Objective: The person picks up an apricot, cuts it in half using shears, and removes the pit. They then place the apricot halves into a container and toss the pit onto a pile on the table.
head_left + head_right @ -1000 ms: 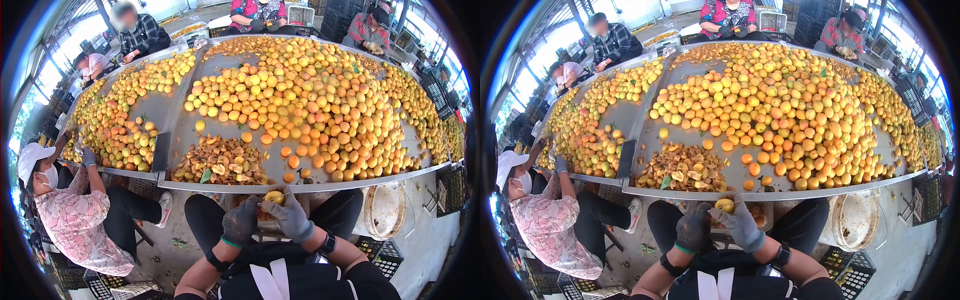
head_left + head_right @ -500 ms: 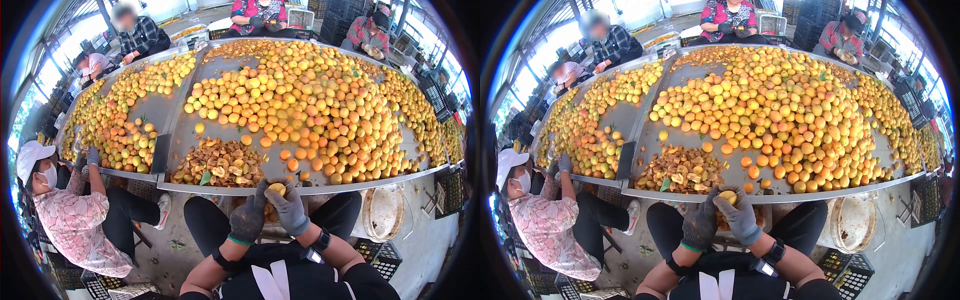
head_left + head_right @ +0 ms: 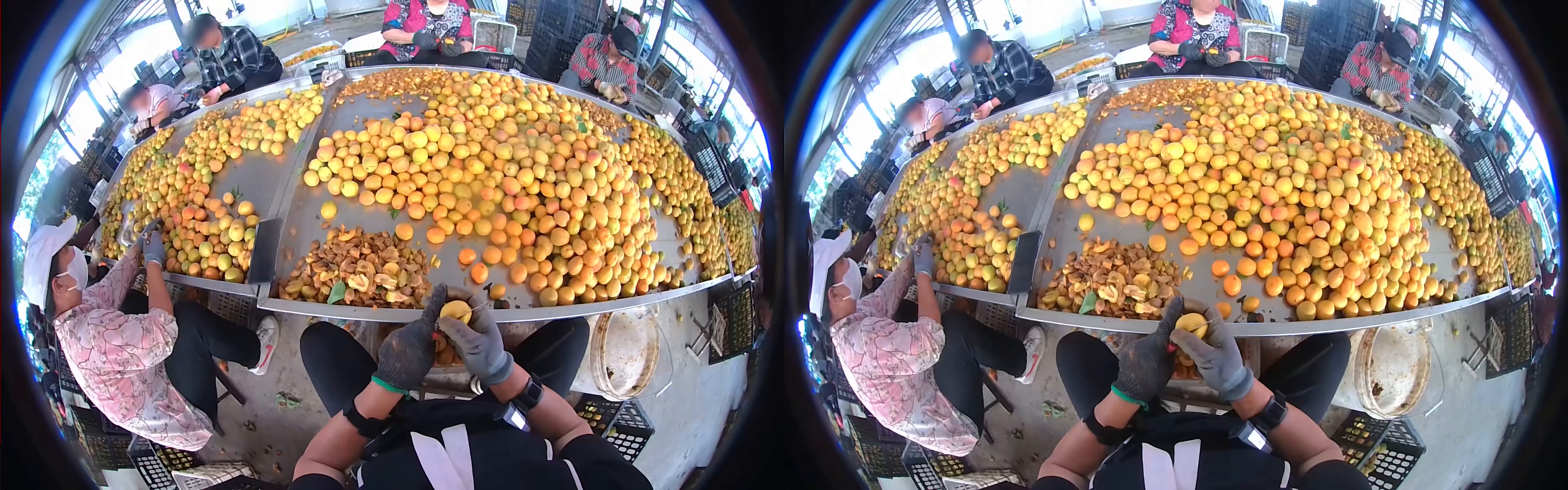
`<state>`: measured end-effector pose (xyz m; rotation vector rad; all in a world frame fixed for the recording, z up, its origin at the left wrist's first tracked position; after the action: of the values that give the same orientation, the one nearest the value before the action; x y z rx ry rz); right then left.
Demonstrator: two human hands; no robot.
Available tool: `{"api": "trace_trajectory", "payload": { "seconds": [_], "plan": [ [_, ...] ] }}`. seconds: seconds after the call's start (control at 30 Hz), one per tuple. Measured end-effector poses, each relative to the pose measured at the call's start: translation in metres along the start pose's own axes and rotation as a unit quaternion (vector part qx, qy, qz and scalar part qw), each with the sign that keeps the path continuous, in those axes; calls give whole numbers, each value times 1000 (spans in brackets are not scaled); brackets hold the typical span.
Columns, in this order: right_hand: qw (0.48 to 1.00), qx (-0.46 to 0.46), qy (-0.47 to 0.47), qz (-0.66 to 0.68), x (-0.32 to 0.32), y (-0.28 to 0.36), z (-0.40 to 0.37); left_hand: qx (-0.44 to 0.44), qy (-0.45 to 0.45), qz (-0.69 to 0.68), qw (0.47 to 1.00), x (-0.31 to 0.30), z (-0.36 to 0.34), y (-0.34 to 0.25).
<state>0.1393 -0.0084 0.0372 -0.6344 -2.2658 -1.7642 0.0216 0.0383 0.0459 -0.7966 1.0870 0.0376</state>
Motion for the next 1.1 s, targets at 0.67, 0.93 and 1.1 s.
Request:
{"api": "trace_trajectory", "payload": {
  "seconds": [0.67,0.93,1.1],
  "plan": [
    [997,24,-55,-46,-41,-21,23,-63,20,-293,954,12,-3,37],
    [996,91,-2,-13,-32,-45,32,-50,-6,-334,941,21,17,38],
    [948,210,131,199,-38,-30,14,-117,-93,-412,899,46,6,66]
  ]
}}
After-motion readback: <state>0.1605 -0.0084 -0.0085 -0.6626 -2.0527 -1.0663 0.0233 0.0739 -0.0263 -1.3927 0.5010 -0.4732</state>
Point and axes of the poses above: each hand's wrist, its own z-axis towards the middle knuckle, its own x-axis out of the palm, y = z × x, the point moved 4 cm from there along z, towards the middle knuckle, and after that the axes turned 14 degrees about x, right-handed, at the moved point
